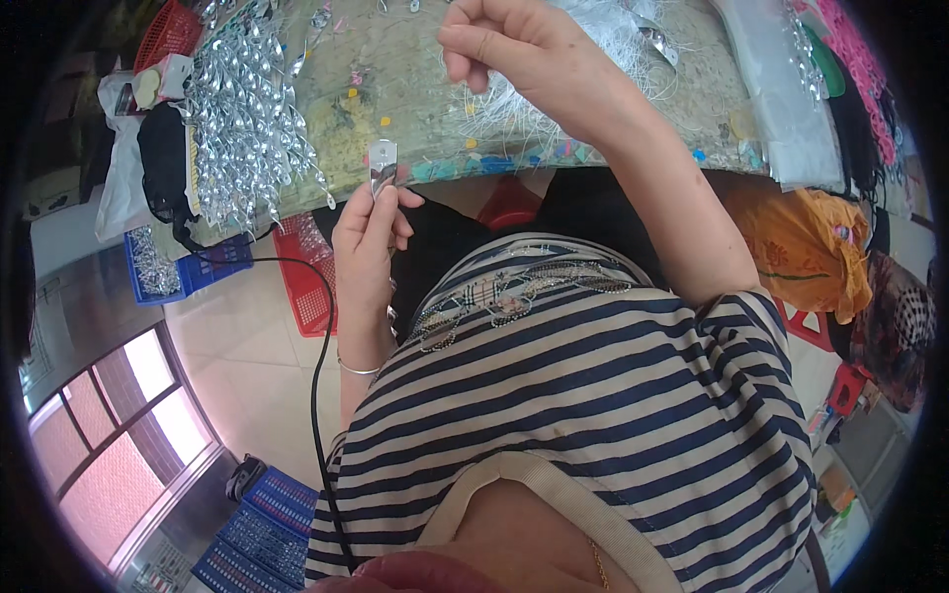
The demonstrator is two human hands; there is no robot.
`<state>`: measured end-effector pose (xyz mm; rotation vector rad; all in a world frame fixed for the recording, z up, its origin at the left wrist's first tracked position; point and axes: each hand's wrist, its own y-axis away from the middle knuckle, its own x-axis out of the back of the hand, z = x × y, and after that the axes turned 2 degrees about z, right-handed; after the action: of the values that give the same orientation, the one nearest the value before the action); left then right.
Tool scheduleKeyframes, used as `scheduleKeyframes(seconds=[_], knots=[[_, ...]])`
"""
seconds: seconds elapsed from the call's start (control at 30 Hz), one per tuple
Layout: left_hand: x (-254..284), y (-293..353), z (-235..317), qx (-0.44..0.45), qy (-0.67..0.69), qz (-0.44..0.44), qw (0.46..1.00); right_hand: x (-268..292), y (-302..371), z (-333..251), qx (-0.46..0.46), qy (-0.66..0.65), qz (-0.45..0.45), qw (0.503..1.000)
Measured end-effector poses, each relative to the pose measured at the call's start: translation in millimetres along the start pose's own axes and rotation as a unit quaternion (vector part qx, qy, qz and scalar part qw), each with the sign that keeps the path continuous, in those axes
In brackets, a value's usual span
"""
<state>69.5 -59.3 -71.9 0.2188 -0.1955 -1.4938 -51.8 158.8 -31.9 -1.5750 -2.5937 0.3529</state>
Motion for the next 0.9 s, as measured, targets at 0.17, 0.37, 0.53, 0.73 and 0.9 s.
scheduleKeyframes(seconds=[0.17, 0.37, 0.53, 0.73, 0.9], knots=[[-14, -7, 19, -0.002, 0.044, -0.006, 0.999, -31, 26, -18, -0.157, -0.019, -0.021, 0.987], [-22, -9, 27, 0.03, 0.104, 0.002, 0.994, -50, 38, 0, -0.221, -0.051, -0.05, 0.973], [-24, -8, 27, 0.053, 0.115, 0.023, 0.992, -49, 39, 4, -0.237, -0.087, -0.06, 0.966], [-23, -9, 27, 0.013, 0.072, 0.078, 0.994, -48, 42, 2, -0.238, -0.037, -0.065, 0.968], [-22, -9, 27, 0.01, 0.021, 0.084, 0.996, -43, 43, -8, -0.201, 0.143, -0.085, 0.965]])
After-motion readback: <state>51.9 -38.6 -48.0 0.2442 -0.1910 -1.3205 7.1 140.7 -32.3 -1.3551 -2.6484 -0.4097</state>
